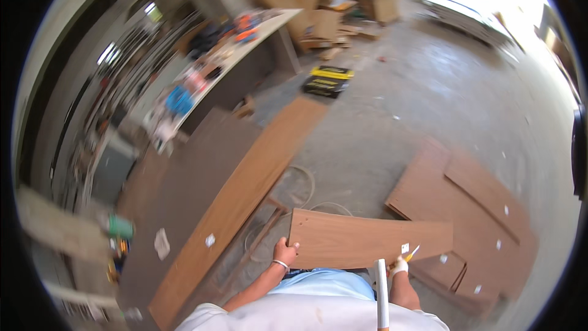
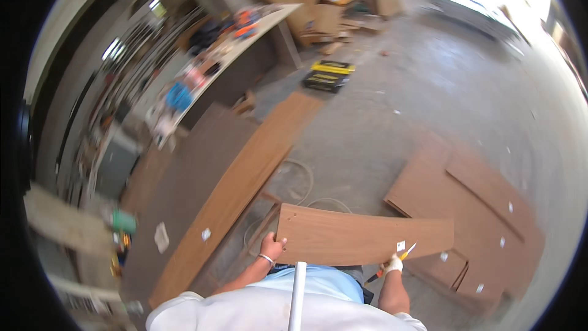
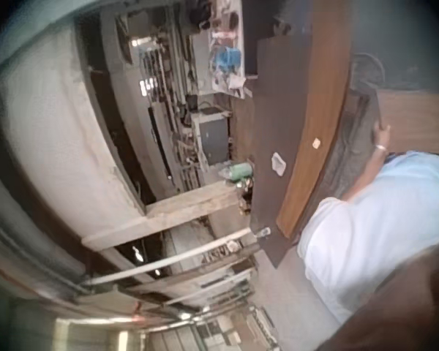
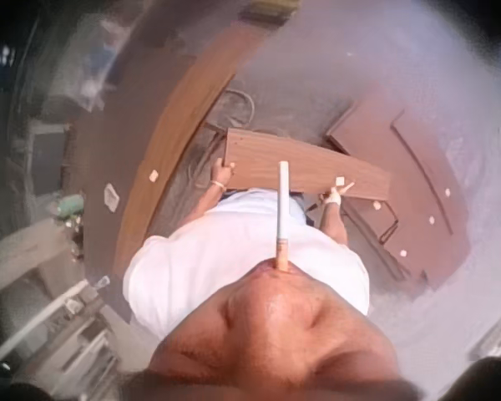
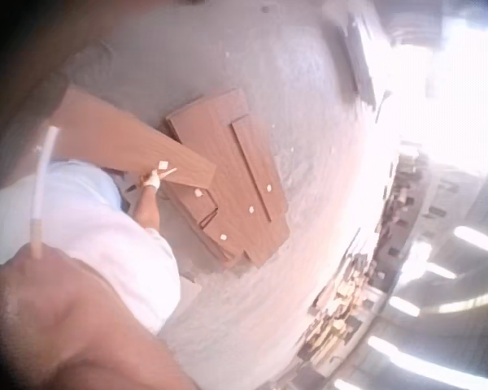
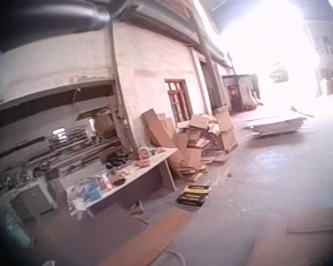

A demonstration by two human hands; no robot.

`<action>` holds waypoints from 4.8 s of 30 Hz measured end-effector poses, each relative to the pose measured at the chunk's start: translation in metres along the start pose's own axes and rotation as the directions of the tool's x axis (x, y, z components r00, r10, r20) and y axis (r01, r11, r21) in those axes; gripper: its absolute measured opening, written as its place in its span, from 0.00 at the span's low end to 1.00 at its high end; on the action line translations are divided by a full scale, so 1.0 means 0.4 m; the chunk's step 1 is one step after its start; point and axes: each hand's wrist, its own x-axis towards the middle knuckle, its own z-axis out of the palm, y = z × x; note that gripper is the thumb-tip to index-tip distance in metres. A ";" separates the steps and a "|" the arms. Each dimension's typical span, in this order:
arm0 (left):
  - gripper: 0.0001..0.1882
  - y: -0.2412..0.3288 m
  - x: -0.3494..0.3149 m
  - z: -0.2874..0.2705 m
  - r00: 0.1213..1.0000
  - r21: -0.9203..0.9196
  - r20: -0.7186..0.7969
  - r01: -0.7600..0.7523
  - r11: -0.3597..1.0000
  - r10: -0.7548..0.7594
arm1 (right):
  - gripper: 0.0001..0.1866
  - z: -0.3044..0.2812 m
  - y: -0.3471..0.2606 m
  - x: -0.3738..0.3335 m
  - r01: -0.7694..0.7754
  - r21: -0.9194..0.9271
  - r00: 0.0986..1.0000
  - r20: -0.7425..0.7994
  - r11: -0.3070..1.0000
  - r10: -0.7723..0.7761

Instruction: The person wipes a large flat surface with a cloth, then picks up a yellow air blow gun and cleans dust from multiple wooden panels on the floor. The person moves between panels, blowing air along edges and surfaces, and occasionally repositions panels to access different areas.

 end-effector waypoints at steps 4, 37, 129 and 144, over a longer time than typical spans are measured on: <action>0.17 -0.152 0.036 -0.058 0.961 0.088 -0.228 -0.140 0.986 0.157 | 0.10 0.040 0.090 0.114 -0.011 -0.205 0.967 0.248 0.979 0.063; 0.26 -1.401 -0.082 -0.739 0.396 -0.580 -0.731 0.070 0.812 -0.556 | 0.12 0.922 0.893 -0.756 0.637 -0.705 0.753 0.655 0.312 -0.058; 0.25 0.701 0.752 2.038 0.435 0.435 0.900 -0.900 -0.015 0.008 | 0.18 0.123 -0.359 -0.090 -0.104 -0.415 0.905 -0.417 0.904 -0.087; 0.57 0.935 0.559 2.812 0.079 0.186 0.963 -0.888 -0.420 0.259 | 0.20 0.245 -0.271 0.143 -0.378 -0.371 0.918 -0.269 0.848 0.291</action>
